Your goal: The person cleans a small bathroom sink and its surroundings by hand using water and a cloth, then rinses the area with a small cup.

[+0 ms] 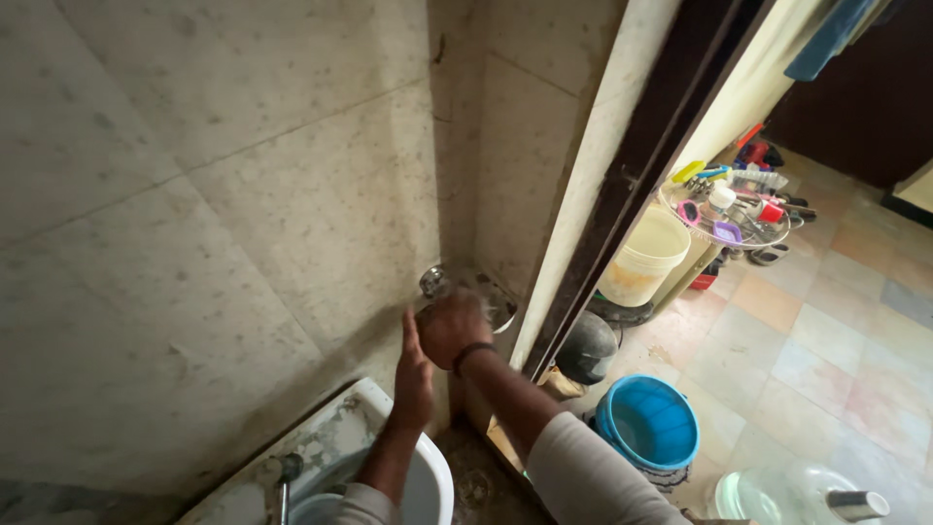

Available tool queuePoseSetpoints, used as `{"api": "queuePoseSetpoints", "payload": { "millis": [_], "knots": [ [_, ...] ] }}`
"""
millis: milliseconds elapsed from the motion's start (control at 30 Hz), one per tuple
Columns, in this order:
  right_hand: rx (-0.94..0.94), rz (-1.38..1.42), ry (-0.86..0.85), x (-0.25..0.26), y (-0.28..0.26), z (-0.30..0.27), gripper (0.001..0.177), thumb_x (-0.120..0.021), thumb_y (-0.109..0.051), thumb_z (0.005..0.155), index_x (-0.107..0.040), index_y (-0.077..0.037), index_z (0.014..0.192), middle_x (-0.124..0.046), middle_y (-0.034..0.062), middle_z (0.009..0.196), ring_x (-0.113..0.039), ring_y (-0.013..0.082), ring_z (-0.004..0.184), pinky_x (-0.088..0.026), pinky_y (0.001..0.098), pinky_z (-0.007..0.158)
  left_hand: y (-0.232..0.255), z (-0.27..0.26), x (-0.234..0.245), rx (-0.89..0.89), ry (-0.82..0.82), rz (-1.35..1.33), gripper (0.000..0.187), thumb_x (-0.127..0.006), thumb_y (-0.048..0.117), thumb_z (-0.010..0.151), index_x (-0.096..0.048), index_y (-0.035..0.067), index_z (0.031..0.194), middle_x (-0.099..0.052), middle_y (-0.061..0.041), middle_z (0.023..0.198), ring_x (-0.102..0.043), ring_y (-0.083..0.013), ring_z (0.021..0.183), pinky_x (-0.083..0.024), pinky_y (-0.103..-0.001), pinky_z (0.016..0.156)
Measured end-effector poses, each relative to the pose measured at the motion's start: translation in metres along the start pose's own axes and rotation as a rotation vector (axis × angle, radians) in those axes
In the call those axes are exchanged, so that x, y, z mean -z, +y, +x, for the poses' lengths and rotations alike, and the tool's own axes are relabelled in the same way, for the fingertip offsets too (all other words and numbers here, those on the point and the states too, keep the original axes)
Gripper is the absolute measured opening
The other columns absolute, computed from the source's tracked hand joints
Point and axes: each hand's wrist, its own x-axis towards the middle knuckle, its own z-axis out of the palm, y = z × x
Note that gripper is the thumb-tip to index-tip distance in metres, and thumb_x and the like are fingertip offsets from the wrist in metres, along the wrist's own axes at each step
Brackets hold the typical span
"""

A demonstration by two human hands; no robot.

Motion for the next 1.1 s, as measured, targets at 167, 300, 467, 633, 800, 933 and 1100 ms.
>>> {"api": "queuePoseSetpoints", "payload": {
  "millis": [167,300,467,633,800,933,1100],
  "knots": [
    [0.334,-0.181,-0.066,0.011,0.024,-0.026,0.047,-0.056,-0.041,0.084,-0.074,-0.008,0.113,-0.056,0.0243,0.14,-0.042,0.0402,0.14,-0.028,0.0554,0.119,-0.004,0.004,0.007,-0.009,-0.013,0.047,0.088,-0.033,0.056,0.105,-0.004,-0.001,0.166,-0.007,-0.019,0.176,-0.008,-0.0306,0.163,-0.011,-0.04,0.13],
    [0.005,-0.152,-0.024,0.024,0.01,-0.005,0.044,-0.051,-0.037,0.096,-0.07,-0.005,0.119,-0.056,0.0256,0.143,-0.048,0.0407,0.137,-0.037,0.0517,0.114,-0.002,0.0,0.002,0.041,-0.003,0.111,0.086,-0.034,0.054,0.105,-0.006,0.0,0.164,-0.009,-0.019,0.175,-0.012,-0.0304,0.162,-0.016,-0.04,0.128],
    [0.418,-0.148,0.448,0.004,-0.006,-0.025,0.053,-0.056,-0.037,0.081,-0.067,-0.003,0.12,-0.065,0.0259,0.126,-0.052,0.0453,0.124,-0.039,0.0555,0.102,-0.02,-0.007,0.005,0.006,0.02,0.036,0.09,-0.034,0.057,0.104,-0.002,-0.001,0.165,-0.004,-0.02,0.175,-0.006,-0.0326,0.162,-0.011,-0.04,0.128],
    [0.326,-0.259,-0.214,0.005,0.03,-0.008,0.041,-0.046,-0.029,0.102,-0.067,-0.009,0.131,-0.061,0.0212,0.141,-0.053,0.0395,0.136,-0.041,0.0541,0.114,-0.037,-0.013,0.006,0.056,0.022,0.15,0.088,-0.027,0.061,0.107,-0.001,-0.002,0.163,-0.002,-0.02,0.174,-0.005,-0.0319,0.162,-0.011,-0.039,0.128],
    [0.241,-0.224,0.418,-0.023,-0.009,-0.001,0.051,-0.054,-0.041,0.09,-0.067,-0.004,0.122,-0.059,0.0301,0.135,-0.055,0.0442,0.127,-0.042,0.0525,0.103,-0.038,-0.005,0.011,0.304,0.098,0.003,0.078,-0.018,0.055,0.106,-0.015,0.0,0.161,-0.021,-0.017,0.171,-0.02,-0.0277,0.159,-0.017,-0.036,0.125],
    [0.315,-0.041,-0.055,0.0,0.03,-0.025,0.047,-0.056,-0.035,0.092,-0.066,-0.005,0.127,-0.061,0.0246,0.135,-0.059,0.0413,0.125,-0.045,0.0552,0.104,-0.053,-0.002,0.034,0.029,-0.026,0.319,0.075,-0.019,0.05,0.107,-0.027,-0.001,0.161,-0.029,-0.022,0.169,-0.025,-0.0328,0.157,-0.018,-0.038,0.125],
    [0.03,-0.068,-0.151,0.021,-0.01,-0.006,0.039,-0.049,-0.04,0.098,-0.075,-0.014,0.114,-0.065,0.0175,0.131,-0.057,0.0373,0.129,-0.043,0.0529,0.109,-0.049,0.003,0.039,0.175,-0.089,0.482,0.078,-0.018,0.057,0.106,-0.028,0.002,0.16,-0.041,-0.024,0.159,-0.042,-0.0392,0.144,-0.033,-0.041,0.117]
  ]
}}
